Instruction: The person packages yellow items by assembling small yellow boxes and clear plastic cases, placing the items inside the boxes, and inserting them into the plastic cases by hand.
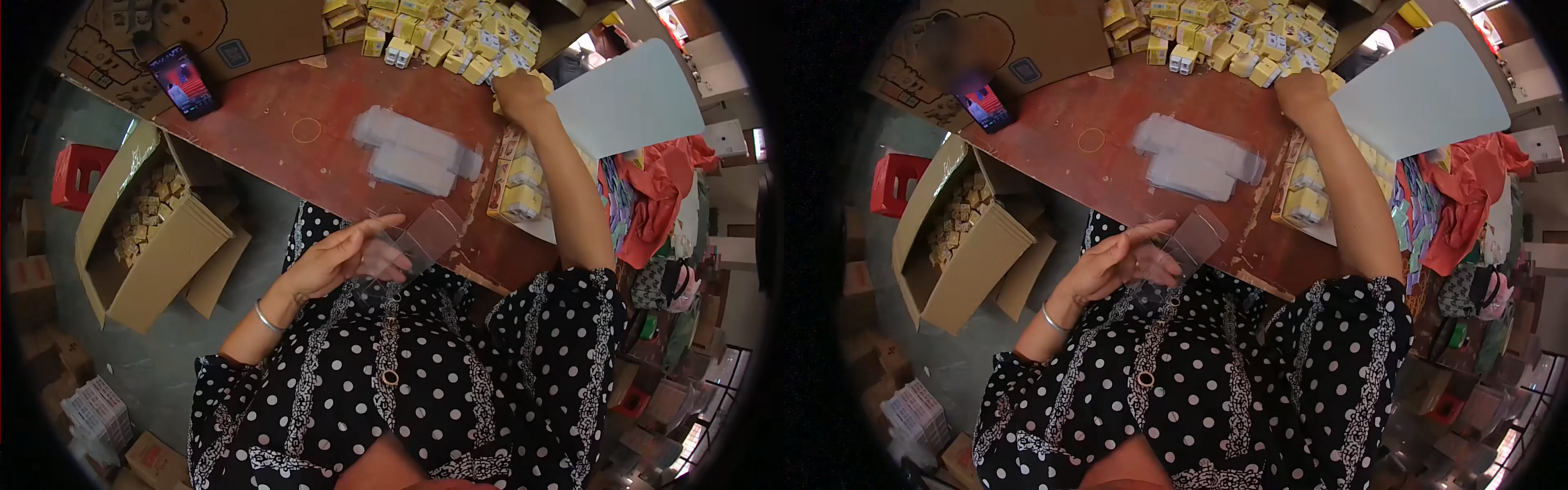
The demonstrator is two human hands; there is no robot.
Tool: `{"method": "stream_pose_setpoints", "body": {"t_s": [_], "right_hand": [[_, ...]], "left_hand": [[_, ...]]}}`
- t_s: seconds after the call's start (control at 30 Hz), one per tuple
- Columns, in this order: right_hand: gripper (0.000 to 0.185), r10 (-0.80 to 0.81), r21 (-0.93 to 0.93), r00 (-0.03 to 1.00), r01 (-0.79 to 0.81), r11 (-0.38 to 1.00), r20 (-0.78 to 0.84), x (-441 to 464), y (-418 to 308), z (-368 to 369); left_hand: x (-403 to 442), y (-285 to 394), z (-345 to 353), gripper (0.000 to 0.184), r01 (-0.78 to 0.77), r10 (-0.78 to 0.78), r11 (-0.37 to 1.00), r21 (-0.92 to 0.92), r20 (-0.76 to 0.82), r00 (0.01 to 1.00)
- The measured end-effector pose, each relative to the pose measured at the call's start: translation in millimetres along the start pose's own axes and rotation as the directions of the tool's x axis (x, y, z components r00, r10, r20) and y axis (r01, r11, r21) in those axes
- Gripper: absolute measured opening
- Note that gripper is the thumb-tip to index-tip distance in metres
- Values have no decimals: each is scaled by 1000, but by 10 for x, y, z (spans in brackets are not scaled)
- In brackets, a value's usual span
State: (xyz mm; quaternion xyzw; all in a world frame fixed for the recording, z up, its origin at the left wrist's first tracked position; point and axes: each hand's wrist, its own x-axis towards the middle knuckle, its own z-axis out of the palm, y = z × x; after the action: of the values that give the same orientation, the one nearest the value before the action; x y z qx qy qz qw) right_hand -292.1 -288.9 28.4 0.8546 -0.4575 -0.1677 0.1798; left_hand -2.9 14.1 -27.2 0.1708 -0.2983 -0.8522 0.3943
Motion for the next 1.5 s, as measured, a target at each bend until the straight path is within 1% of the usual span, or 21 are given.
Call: {"method": "stream_pose_setpoints", "body": {"t_s": [0.07,0.13,0.2,0.27,0.33,0.37,0.43,0.47,0.7,0.77,0.8,0.87,0.9,1.07,1.13,1.17,1.2,1.27,1.33,1.4,1.5], "right_hand": [[17,43,52,990,-51,997,132,71,24,-41],[21,104,14,990,-106,994,98,112,14,-42],[22,30,136,999,-33,990,25,104,-5,-221],[32,118,312,993,-110,944,-7,263,-267,-552],[41,297,744,940,-79,663,-165,497,-432,-635],[41,298,744,939,-72,665,-175,609,-494,-613],[40,398,597,805,-69,799,-440,794,-651,-621],[46,427,668,875,-178,723,-229,866,-669,-646],[52,366,836,930,-170,522,-39,586,-641,-775],[48,195,994,975,91,62,-102,356,-598,-655],[48,199,995,975,81,66,-93,178,-626,-692],[44,38,937,996,93,-338,-85,-236,-722,-923],[45,71,922,995,95,-376,-73,-409,-786,-1026],[38,60,934,998,23,-355,-1,-950,-836,-974],[35,-53,983,997,-63,-173,54,-1155,-850,-887],[33,-25,994,996,-79,73,82,-1311,-901,-898],[33,-23,994,995,-91,61,93,-1448,-967,-892],[33,-72,891,993,111,440,-88,-1698,-1100,-851],[42,15,867,989,121,483,-146,-1868,-1279,-561],[49,37,713,991,70,697,-133,-1989,-1353,-448],[51,136,751,986,-21,660,-92,-2108,-1424,-417]], "left_hand": [[-48,-47,-74,65,6,-6,999,-43,-7,1000],[-74,-30,-98,67,14,-15,998,-60,-17,1000],[-96,-50,-127,69,0,-2,999,-46,-38,999],[-125,-89,-185,70,14,-19,996,-87,-55,998],[-145,-132,-241,68,-24,18,997,-78,-79,997],[-153,-129,-256,68,-61,52,995,-77,-112,992],[-192,-51,-234,63,-104,94,991,-86,-112,989],[-220,-8,-216,58,-138,127,985,-103,-111,986],[-316,196,-220,51,-257,263,965,59,-280,923],[-261,217,-252,52,-295,351,934,204,-357,866],[-224,244,-241,53,-291,346,937,195,-382,857],[-145,263,-234,52,-295,352,934,202,-377,856],[-117,261,-217,51,-300,363,929,216,-377,852],[-26,228,-44,49,-266,377,909,320,-364,852],[-52,218,2,49,-228,355,910,348,-366,860],[-69,223,18,49,-211,366,893,397,-371,854],[-83,227,26,50,-192,376,875,444,-375,847],[-105,215,3,50,-165,356,877,450,-381,853],[-96,218,24,50,-137,346,868,478,-382,857],[-75,182,26,50,-122,328,873,471,-383,864],[-47,173,57,49,-108,309,875,472,-373,875]]}}
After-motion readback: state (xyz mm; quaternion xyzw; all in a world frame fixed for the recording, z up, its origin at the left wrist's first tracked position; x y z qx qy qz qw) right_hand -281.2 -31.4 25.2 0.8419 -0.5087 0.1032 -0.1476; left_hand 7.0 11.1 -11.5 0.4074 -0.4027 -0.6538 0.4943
